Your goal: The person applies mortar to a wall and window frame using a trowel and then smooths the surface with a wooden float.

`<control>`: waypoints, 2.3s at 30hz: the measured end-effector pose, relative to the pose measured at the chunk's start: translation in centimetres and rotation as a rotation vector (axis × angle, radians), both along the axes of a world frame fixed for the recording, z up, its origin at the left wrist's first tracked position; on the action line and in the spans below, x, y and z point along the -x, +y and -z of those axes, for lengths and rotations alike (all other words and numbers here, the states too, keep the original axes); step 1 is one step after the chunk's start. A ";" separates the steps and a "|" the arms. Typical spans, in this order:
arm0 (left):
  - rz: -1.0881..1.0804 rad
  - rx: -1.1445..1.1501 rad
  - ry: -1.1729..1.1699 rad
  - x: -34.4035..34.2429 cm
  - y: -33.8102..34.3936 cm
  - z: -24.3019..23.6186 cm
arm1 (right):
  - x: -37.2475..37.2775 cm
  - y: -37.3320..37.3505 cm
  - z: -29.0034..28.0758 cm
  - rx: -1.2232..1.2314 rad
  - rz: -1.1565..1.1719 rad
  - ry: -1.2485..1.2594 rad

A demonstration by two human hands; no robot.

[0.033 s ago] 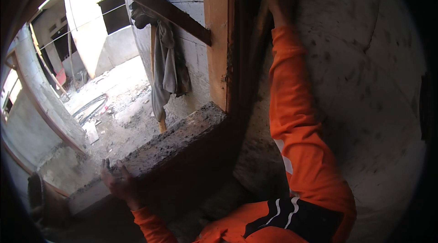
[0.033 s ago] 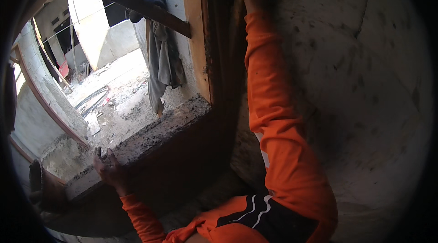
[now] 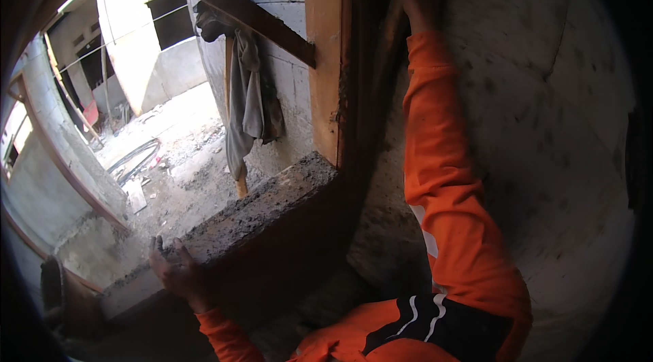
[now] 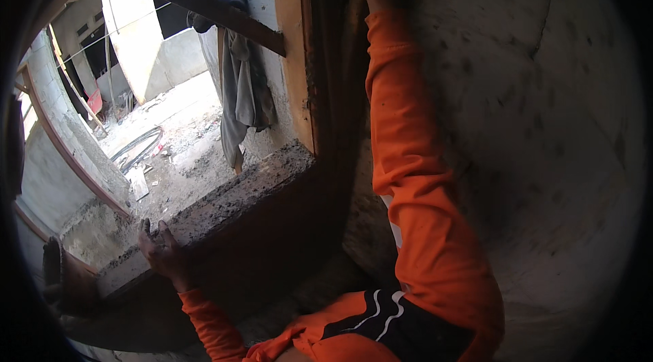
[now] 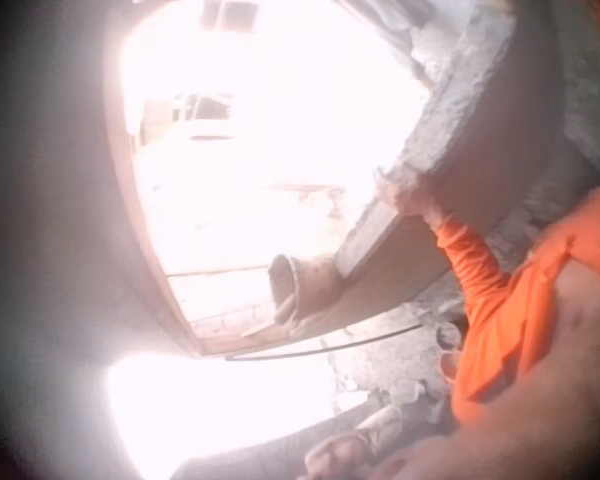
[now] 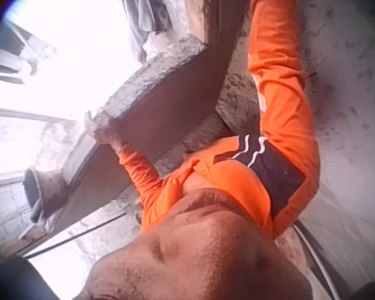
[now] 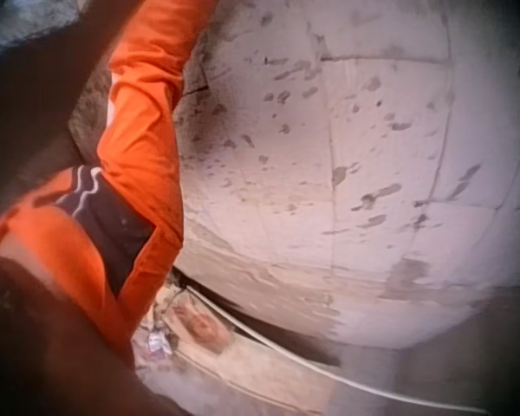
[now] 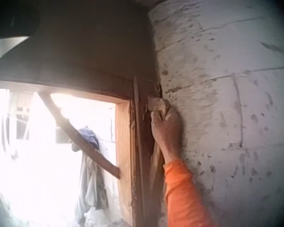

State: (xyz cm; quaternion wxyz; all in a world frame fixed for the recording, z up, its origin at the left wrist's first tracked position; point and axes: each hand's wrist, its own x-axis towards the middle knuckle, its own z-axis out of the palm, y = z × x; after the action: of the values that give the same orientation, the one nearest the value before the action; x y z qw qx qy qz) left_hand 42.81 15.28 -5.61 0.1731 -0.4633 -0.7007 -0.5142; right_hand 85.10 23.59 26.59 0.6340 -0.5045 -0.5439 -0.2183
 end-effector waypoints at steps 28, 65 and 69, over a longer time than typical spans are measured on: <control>1.023 0.332 -0.492 -24.4 -7.9 1.5 | 2.2 -19.2 36.5 0.759 -1.194 1.105; 0.622 0.318 -0.474 -12.4 -16.0 15.6 | -4.7 -9.0 -4.8 -0.718 0.168 -0.411; 0.655 0.275 -0.403 -11.3 -14.7 11.9 | -0.6 -2.7 9.0 0.151 0.195 -0.467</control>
State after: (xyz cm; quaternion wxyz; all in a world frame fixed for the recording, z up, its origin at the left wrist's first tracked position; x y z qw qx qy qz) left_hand 54.07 0.62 -17.55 -0.2042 -0.5706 -0.5984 -0.5240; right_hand 85.70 20.94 17.59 0.4276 -0.5364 -0.6392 -0.3477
